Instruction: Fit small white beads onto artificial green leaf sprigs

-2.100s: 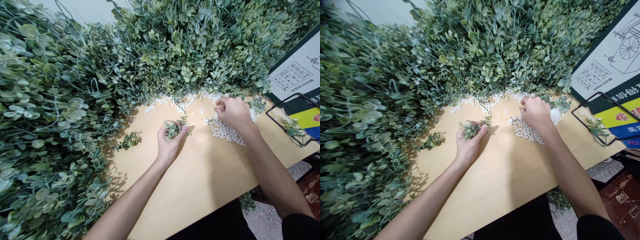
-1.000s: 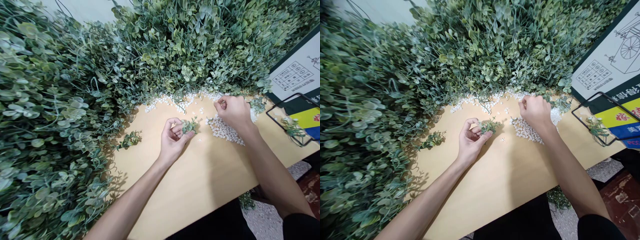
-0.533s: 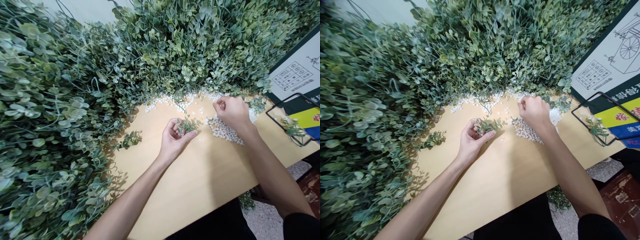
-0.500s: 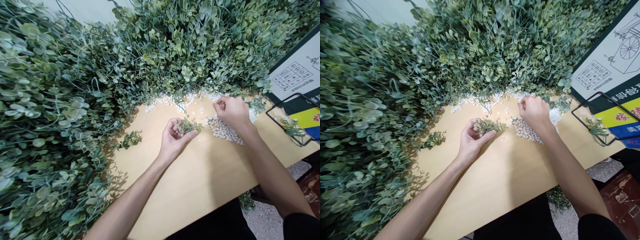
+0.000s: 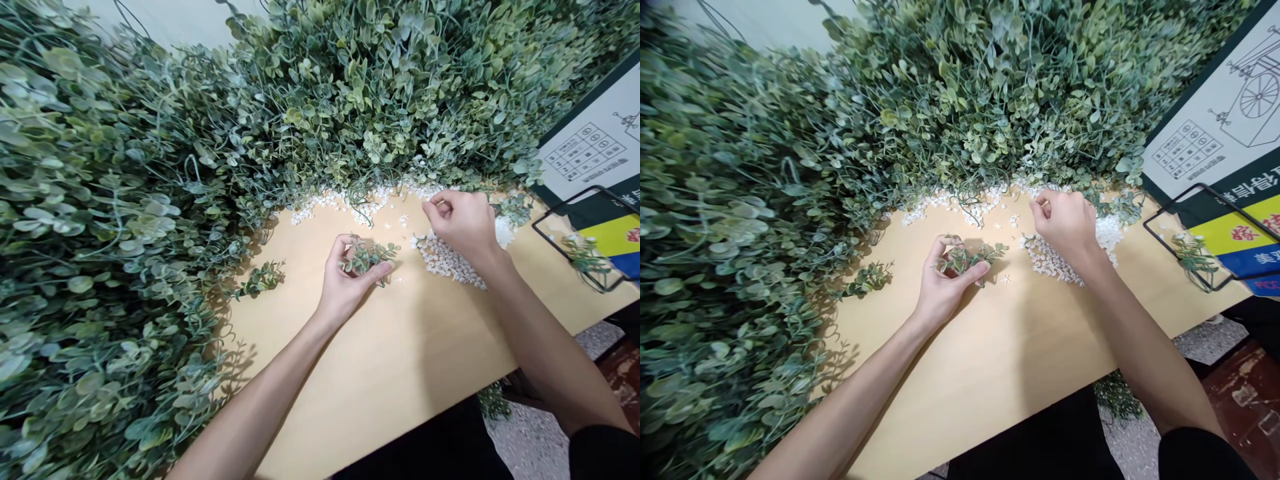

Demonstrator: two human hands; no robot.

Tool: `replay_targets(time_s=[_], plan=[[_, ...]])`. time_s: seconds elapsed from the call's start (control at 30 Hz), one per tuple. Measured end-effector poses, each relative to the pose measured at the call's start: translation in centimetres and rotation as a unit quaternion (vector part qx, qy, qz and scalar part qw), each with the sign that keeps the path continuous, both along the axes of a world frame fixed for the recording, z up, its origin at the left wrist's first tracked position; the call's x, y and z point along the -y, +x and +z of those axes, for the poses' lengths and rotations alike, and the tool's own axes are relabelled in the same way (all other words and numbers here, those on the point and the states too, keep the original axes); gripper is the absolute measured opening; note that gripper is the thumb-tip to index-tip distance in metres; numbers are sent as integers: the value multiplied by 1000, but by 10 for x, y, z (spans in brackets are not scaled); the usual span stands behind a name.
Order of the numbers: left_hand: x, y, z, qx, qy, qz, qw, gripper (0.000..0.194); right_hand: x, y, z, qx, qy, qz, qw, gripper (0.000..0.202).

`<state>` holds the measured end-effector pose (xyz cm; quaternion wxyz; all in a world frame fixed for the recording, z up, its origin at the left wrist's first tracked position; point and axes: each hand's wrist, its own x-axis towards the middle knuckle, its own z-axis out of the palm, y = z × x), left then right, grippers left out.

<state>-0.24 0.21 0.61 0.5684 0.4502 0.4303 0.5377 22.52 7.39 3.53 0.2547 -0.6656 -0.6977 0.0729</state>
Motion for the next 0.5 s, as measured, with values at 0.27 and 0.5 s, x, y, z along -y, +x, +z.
replay_targets(time_s=[0.27, 0.5], plan=[[1, 2, 0, -13, 9, -17, 1000, 61, 19, -28, 5, -379, -158, 310, 857, 35], [-1, -1, -3, -14, 11, -42, 999, 69, 22, -39, -6, -391, -183, 383, 817, 62]])
